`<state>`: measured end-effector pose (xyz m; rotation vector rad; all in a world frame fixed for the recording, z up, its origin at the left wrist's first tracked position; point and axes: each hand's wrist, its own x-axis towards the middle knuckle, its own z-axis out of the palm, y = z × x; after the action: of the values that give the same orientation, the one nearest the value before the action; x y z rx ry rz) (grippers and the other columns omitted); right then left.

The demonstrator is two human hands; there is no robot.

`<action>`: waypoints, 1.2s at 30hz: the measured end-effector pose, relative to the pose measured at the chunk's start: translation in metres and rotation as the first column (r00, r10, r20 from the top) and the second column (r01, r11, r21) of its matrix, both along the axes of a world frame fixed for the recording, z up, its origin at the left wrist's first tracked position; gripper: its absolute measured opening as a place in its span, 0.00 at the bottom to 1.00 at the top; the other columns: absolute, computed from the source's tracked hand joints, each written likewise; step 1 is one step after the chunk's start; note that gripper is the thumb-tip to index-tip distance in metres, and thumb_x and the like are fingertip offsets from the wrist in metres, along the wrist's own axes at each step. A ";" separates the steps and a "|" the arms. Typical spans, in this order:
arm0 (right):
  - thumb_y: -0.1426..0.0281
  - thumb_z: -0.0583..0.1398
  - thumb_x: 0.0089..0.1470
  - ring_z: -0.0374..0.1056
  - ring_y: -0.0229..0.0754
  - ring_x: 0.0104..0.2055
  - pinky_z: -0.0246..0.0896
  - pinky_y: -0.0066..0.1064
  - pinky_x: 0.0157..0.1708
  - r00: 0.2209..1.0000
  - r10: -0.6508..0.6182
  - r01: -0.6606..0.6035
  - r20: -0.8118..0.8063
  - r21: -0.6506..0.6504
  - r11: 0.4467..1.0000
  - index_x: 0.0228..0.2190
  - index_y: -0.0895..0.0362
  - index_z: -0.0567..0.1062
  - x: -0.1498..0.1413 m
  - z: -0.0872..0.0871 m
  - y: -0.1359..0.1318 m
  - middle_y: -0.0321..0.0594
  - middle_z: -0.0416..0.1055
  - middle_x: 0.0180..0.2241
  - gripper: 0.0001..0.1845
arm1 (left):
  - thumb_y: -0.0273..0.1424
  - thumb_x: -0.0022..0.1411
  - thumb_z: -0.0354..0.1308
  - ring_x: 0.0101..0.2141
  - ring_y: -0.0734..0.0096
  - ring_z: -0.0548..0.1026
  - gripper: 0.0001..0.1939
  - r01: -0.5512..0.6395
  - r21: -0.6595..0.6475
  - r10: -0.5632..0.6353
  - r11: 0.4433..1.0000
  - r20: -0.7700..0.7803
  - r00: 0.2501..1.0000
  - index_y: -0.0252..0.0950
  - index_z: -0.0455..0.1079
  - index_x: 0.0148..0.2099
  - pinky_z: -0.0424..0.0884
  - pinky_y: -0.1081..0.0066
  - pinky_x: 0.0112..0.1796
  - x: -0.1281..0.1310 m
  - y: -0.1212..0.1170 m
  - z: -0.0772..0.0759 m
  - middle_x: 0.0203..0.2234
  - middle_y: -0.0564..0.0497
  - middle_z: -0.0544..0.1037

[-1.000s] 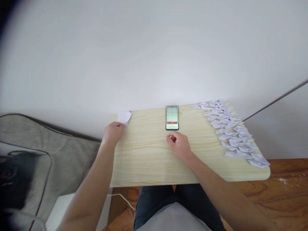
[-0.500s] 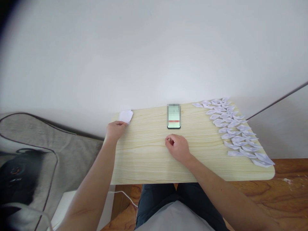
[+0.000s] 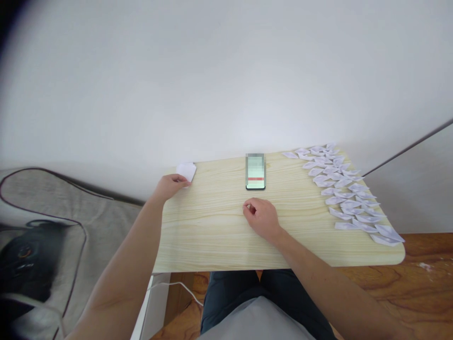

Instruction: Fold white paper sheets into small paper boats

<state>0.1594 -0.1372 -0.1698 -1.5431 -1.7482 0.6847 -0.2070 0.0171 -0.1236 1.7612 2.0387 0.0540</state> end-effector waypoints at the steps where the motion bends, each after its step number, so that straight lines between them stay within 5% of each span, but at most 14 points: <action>1: 0.67 0.61 0.61 0.70 0.42 0.29 0.58 0.34 0.36 1.000 0.000 0.000 0.000 0.001 1.000 0.33 0.53 0.81 0.000 0.000 0.000 0.34 0.75 0.24 0.08 | 0.39 0.70 0.61 0.50 0.57 0.77 0.20 0.005 -0.001 -0.005 1.000 0.000 1.000 0.34 0.70 0.60 0.78 0.54 0.49 -0.001 0.000 0.001 0.55 0.43 0.75; 11: 0.67 0.61 0.61 0.70 0.42 0.30 0.58 0.33 0.37 1.000 0.006 -0.006 -0.019 0.002 1.000 0.34 0.53 0.81 0.001 0.001 0.000 0.34 0.76 0.25 0.07 | 0.38 0.71 0.60 0.50 0.59 0.77 0.20 -0.006 0.094 0.014 0.996 -0.083 0.996 0.35 0.70 0.60 0.78 0.54 0.49 0.006 -0.009 0.002 0.55 0.42 0.75; 15: 0.67 0.61 0.61 0.70 0.42 0.31 0.58 0.34 0.37 1.000 0.001 -0.001 -0.031 -0.004 1.000 0.34 0.53 0.81 0.000 0.001 0.000 0.35 0.75 0.25 0.08 | 0.37 0.68 0.60 0.47 0.54 0.78 0.13 -0.032 0.237 0.056 0.971 -0.097 0.994 0.36 0.78 0.49 0.74 0.55 0.50 0.018 -0.019 0.004 0.45 0.43 0.81; 18: 0.67 0.61 0.61 0.69 0.42 0.30 0.57 0.34 0.37 0.999 -0.004 0.003 -0.044 -0.013 1.000 0.34 0.53 0.81 0.000 0.001 0.000 0.35 0.75 0.25 0.08 | 0.35 0.65 0.57 0.49 0.48 0.77 0.13 -0.055 0.401 0.099 0.914 -0.088 0.991 0.36 0.79 0.44 0.69 0.53 0.53 0.023 -0.026 0.021 0.44 0.40 0.82; 22: 0.67 0.61 0.59 0.68 0.42 0.29 0.57 0.34 0.36 0.997 -0.010 0.008 -0.081 -0.023 1.000 0.33 0.53 0.81 0.000 0.002 0.000 0.35 0.75 0.24 0.08 | 0.36 0.66 0.53 0.55 0.44 0.72 0.15 -0.118 0.618 0.164 0.777 -0.018 0.986 0.36 0.78 0.44 0.61 0.49 0.58 0.023 -0.037 0.062 0.46 0.38 0.80; 26: 0.65 0.61 0.59 0.68 0.42 0.28 0.59 0.34 0.35 0.986 -0.032 0.023 -0.161 -0.057 0.998 0.32 0.53 0.81 -0.002 0.010 0.001 0.36 0.75 0.24 0.08 | 0.42 0.64 0.59 0.45 0.53 0.78 0.14 -0.201 0.674 0.114 0.711 0.172 0.979 0.39 0.78 0.43 0.68 0.54 0.54 0.035 -0.055 0.090 0.40 0.45 0.82; 29: 0.61 0.61 0.61 0.70 0.40 0.27 0.63 0.32 0.32 0.965 -0.041 0.013 -0.259 -0.108 0.994 0.36 0.53 0.80 -0.006 0.026 0.002 0.35 0.76 0.25 0.10 | 0.44 0.61 0.65 0.38 0.60 0.80 0.15 -0.297 0.594 -0.022 0.748 0.470 0.883 0.38 0.78 0.42 0.75 0.62 0.44 0.062 -0.076 0.087 0.36 0.47 0.83; 33: 0.54 0.62 0.62 0.77 0.41 0.34 0.70 0.31 0.33 0.906 -0.004 -0.062 -0.424 -0.143 0.988 0.50 0.52 0.75 -0.013 0.053 0.011 0.38 0.81 0.36 0.20 | 0.42 0.58 0.69 0.33 0.62 0.81 0.14 -0.289 0.443 -0.114 0.848 0.687 0.717 0.37 0.79 0.39 0.77 0.65 0.38 0.111 -0.105 0.064 0.31 0.48 0.84; 36: 0.55 0.67 0.57 0.78 0.43 0.33 0.73 0.32 0.30 0.724 -0.008 -0.146 -0.690 -0.164 0.976 0.48 0.54 0.76 -0.014 0.068 0.020 0.41 0.81 0.35 0.22 | 0.40 0.59 0.69 0.30 0.64 0.81 0.13 -0.276 0.352 -0.128 0.894 0.793 0.596 0.35 0.78 0.38 0.77 0.67 0.34 0.143 -0.117 0.050 0.29 0.48 0.84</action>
<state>0.1457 -0.1175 -0.1013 -1.1191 -1.1815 1.3225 -0.0640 -0.0998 -0.0731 1.4339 1.4356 1.2225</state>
